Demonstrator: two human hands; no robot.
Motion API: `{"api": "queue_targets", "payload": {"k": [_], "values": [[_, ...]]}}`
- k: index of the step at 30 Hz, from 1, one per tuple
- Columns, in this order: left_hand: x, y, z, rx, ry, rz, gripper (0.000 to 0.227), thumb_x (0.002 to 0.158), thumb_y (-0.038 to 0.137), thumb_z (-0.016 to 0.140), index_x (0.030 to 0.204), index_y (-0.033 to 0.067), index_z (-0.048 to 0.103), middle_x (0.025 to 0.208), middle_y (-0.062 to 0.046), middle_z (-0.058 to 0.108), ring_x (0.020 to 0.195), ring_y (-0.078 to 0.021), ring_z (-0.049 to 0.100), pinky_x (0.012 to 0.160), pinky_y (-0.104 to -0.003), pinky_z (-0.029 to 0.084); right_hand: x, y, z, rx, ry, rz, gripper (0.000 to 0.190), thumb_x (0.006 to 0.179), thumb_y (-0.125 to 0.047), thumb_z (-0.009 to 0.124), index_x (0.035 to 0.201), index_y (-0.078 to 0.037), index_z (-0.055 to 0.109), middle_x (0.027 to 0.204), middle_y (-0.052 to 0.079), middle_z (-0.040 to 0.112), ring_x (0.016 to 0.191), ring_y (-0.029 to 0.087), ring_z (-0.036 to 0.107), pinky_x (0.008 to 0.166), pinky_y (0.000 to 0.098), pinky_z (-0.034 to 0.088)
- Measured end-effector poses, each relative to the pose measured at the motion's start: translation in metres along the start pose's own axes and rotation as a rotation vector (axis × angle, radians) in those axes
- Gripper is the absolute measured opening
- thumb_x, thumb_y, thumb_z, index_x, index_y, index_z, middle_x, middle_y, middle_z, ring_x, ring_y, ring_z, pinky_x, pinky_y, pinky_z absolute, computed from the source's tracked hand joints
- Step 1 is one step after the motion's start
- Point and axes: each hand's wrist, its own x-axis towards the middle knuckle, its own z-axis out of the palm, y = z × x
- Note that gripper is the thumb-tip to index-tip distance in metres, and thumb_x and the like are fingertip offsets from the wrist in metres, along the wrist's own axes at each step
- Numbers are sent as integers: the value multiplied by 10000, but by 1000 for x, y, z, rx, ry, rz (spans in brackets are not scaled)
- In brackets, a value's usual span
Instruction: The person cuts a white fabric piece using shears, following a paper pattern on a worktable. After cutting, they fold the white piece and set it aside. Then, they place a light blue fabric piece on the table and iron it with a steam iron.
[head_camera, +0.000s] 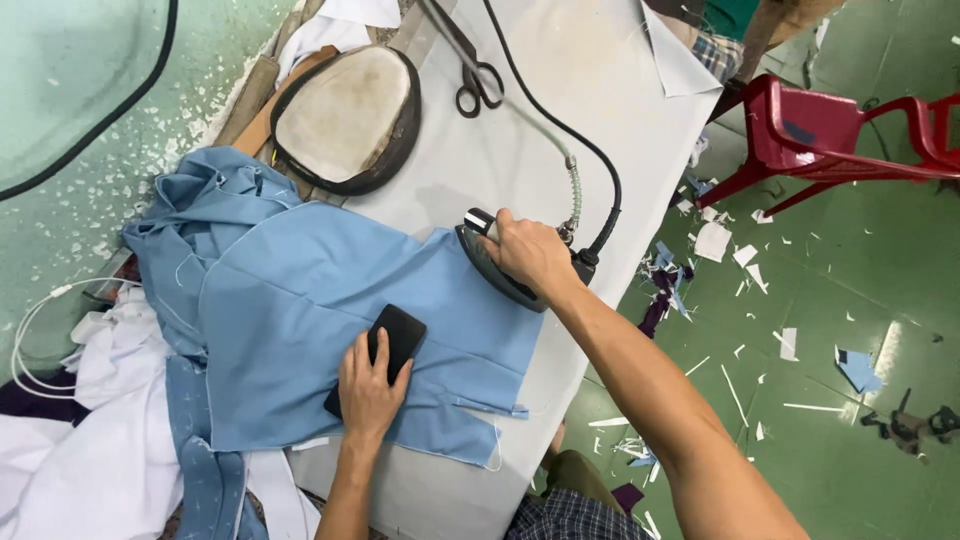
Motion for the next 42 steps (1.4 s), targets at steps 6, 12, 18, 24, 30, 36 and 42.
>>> {"api": "queue_targets", "payload": {"k": [6,12,18,24,30,36,42], "values": [[1,6,-1,41,91,-6,654,891,474,742,1396,72,637,1310,-201,622,1092,-333,629,886,-444,539,-11,7,15,133,-15,112,463,1039,-489,490,1042,-27,513,811,239,704,730,466,714,620,551,572],[4,8,-6,6,102,22,632,928,434,716,1408,38,604,1329,-234,609,1112,-383,620,915,-486,529,-36,11,15,143,-104,143,469,1081,-498,463,1034,-31,477,713,167,665,593,429,625,509,509,495],[8,9,-9,-5,72,34,626,934,430,713,1402,30,598,1328,-243,608,1109,-389,621,914,-488,532,-28,10,14,94,-156,145,529,1077,-560,446,1073,-33,491,698,144,680,573,411,641,508,520,530],[4,3,3,-13,64,-9,648,908,473,730,1409,75,622,1330,-213,611,1134,-361,626,905,-473,526,-15,3,-15,59,-105,42,483,1054,-510,476,1069,-30,531,787,213,704,707,430,719,622,534,588],[-7,-4,6,67,21,-79,685,832,534,763,1405,173,656,1249,-172,606,1116,-344,607,927,-466,499,3,22,-22,19,-89,-40,438,1030,-476,514,1053,-41,545,808,274,724,794,441,766,720,531,615],[9,37,2,-15,-40,-67,623,834,436,790,1371,141,674,1160,-209,581,1026,-368,601,885,-476,508,14,60,-39,30,-92,-10,460,1038,-492,517,1066,-35,558,809,275,725,804,437,768,714,524,618],[75,128,58,-178,-196,245,628,786,368,839,1358,170,673,1186,-193,567,1074,-351,555,940,-472,468,10,106,-57,25,-53,117,491,1040,-504,509,1107,-23,581,836,258,734,815,421,770,721,512,618]]}}
